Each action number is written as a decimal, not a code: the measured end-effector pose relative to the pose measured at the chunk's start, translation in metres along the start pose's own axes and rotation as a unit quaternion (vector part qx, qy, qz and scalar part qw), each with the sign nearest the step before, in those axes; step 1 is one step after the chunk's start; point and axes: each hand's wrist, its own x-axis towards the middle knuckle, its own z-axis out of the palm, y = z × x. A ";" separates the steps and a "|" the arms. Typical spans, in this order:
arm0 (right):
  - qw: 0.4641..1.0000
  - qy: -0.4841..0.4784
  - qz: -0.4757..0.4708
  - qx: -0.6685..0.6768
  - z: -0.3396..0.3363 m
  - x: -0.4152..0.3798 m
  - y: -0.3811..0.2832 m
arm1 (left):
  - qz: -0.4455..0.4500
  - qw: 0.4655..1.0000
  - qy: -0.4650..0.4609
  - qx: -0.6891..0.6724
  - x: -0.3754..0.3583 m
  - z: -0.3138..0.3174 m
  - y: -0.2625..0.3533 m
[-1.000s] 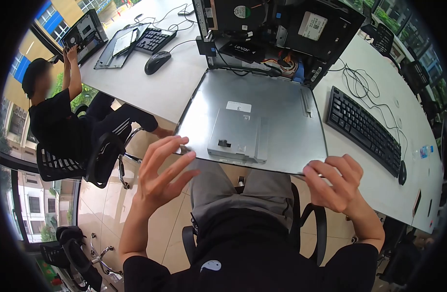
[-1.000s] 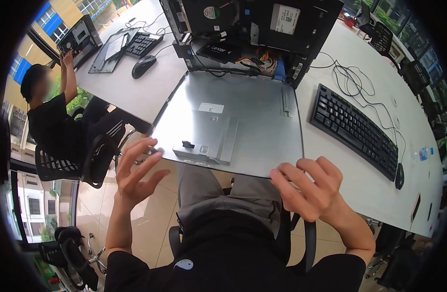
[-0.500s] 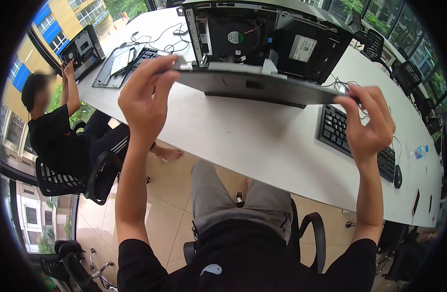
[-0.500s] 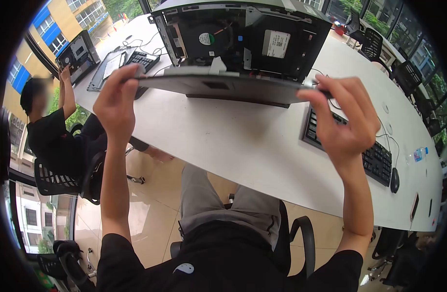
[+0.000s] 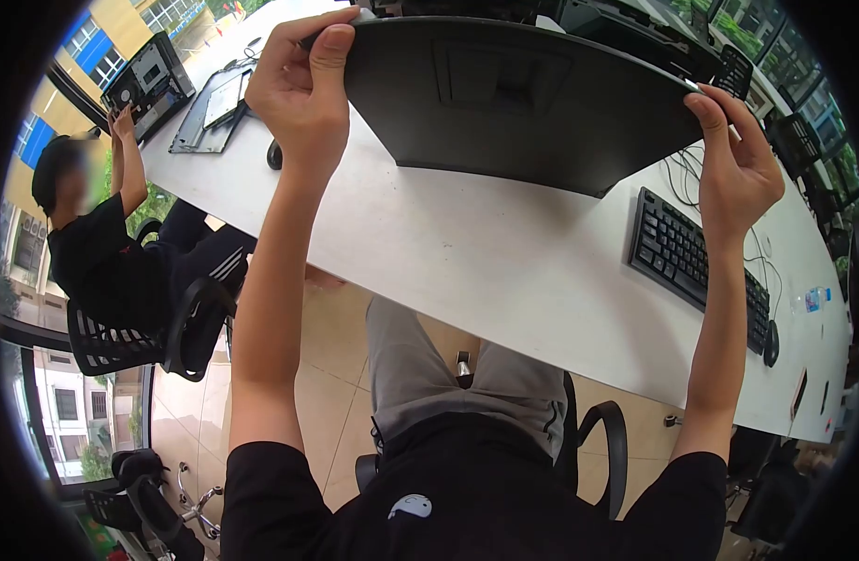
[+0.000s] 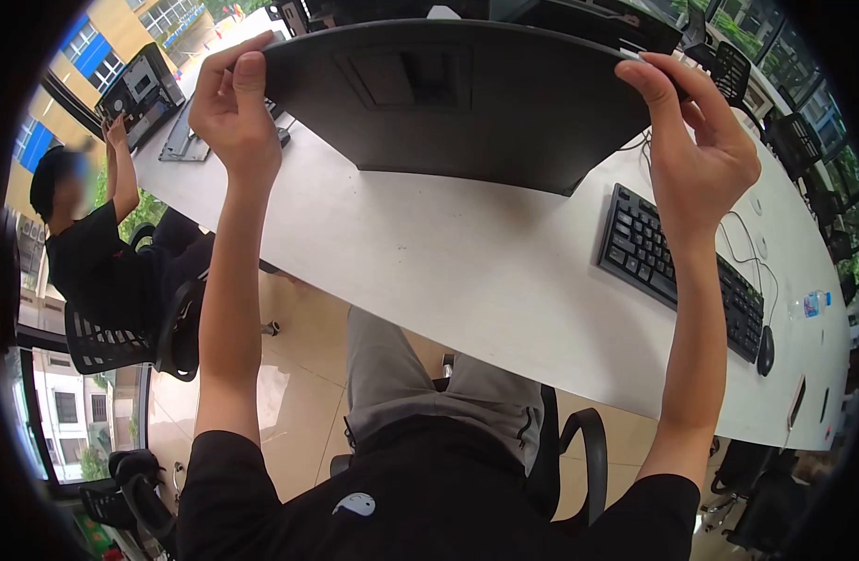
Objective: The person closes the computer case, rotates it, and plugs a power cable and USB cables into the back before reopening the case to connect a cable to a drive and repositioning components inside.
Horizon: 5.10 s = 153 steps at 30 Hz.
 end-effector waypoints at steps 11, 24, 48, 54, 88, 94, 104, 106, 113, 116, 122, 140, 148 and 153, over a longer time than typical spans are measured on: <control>0.992 0.018 -0.028 -0.120 -0.003 0.009 -0.005 | -0.037 0.984 -0.053 0.163 0.022 -0.006 0.008; 0.954 -0.091 0.242 0.151 0.007 0.048 0.046 | -0.251 0.953 -0.143 -0.094 0.055 0.001 -0.039; 0.960 -0.033 0.224 0.165 0.027 0.038 0.055 | -0.229 0.953 -0.121 -0.160 0.051 0.006 -0.046; 0.978 -0.017 0.172 0.115 0.034 0.039 0.063 | -0.212 0.967 -0.089 -0.106 0.047 0.013 -0.048; 0.984 -0.117 -0.007 0.133 -0.025 -0.085 -0.047 | -0.221 0.941 0.026 0.255 -0.034 0.040 -0.102; 0.887 -0.351 0.183 0.237 -0.021 -0.141 -0.022 | -0.219 0.919 -0.242 0.220 -0.080 0.067 -0.025; 0.886 -0.432 0.019 0.169 0.012 -0.182 -0.081 | -0.403 0.824 -0.365 0.158 -0.006 0.032 0.031; 0.855 -0.481 0.007 0.195 0.016 -0.175 -0.079 | -0.456 0.812 -0.339 0.131 0.027 0.013 0.036; 0.879 -0.465 -0.096 0.039 0.014 -0.101 0.014 | -0.544 0.791 -0.273 0.060 0.140 0.004 0.057; 0.885 -0.427 -0.136 -0.124 0.015 -0.072 0.075 | -0.410 0.804 -0.353 0.247 0.155 0.038 0.064; 0.852 -0.452 -0.096 -0.248 0.025 -0.046 0.150 | -0.374 0.638 -0.514 0.435 0.151 0.089 0.050; 0.766 -0.568 -0.205 -0.220 0.107 -0.020 0.225 | -0.299 0.784 -0.458 0.292 0.115 0.081 0.075; 0.846 -0.518 -0.105 0.072 0.127 -0.033 0.198 | -0.359 0.790 -0.350 0.354 0.102 0.093 0.080; 0.814 -0.570 -0.051 0.100 0.132 -0.035 0.188 | -0.349 0.811 -0.263 0.389 0.093 0.089 0.080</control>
